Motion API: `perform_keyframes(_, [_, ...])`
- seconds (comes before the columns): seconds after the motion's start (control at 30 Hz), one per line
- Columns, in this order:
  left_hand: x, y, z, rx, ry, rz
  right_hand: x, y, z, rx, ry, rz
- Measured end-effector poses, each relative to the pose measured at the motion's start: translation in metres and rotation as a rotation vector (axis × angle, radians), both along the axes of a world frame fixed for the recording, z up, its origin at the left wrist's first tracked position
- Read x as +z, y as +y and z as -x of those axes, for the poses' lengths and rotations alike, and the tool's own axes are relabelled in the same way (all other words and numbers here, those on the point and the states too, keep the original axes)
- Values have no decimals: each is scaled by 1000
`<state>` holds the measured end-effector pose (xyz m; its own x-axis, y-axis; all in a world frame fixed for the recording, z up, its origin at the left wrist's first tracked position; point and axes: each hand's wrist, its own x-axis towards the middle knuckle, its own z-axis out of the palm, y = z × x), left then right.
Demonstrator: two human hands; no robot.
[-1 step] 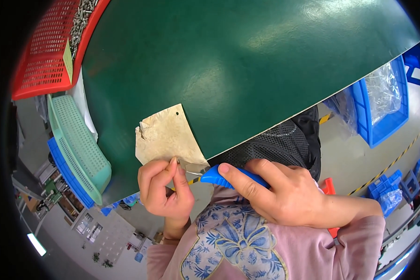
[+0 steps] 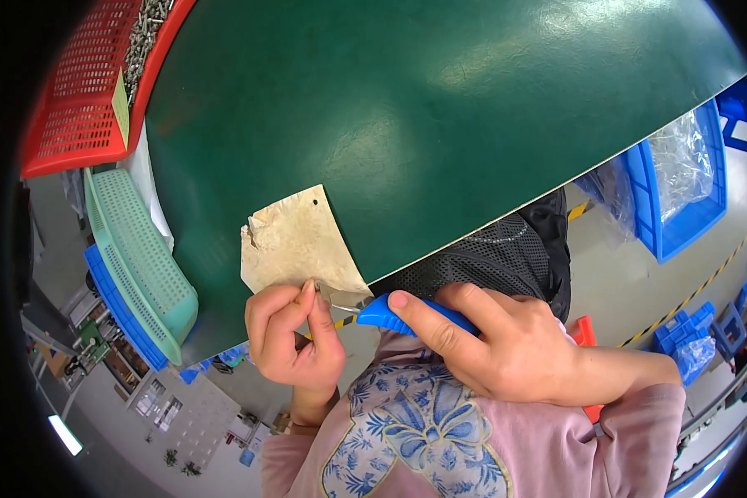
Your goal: Inspecting and cleaning small metal hardware components using a craft knife and a pick tool.
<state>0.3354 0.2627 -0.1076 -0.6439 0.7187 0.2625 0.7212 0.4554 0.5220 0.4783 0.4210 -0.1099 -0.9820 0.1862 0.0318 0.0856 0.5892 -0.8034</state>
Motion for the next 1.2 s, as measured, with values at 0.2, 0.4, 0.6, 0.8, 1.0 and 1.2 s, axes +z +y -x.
perform_keyframes(0.2, [0,1,0,-9,12,0,2,2,1,35,-2,36])
perform_keyframes(0.4, [0,1,0,-21,25,1,8,-1,1,37,-30,-134])
perform_keyframes(0.6, [-2,0,1,-18,17,-3,4,0,1,36,-21,-131])
perform_keyframes(0.8, [-4,0,0,27,12,-23,6,8,1,-244,-50,273])
perform_keyframes(1.0, [-3,0,7,73,-188,-241,23,5,40,-435,-9,1019])
perform_keyframes(1.2, [-2,3,12,-106,-133,-403,35,6,76,-308,-264,1190])
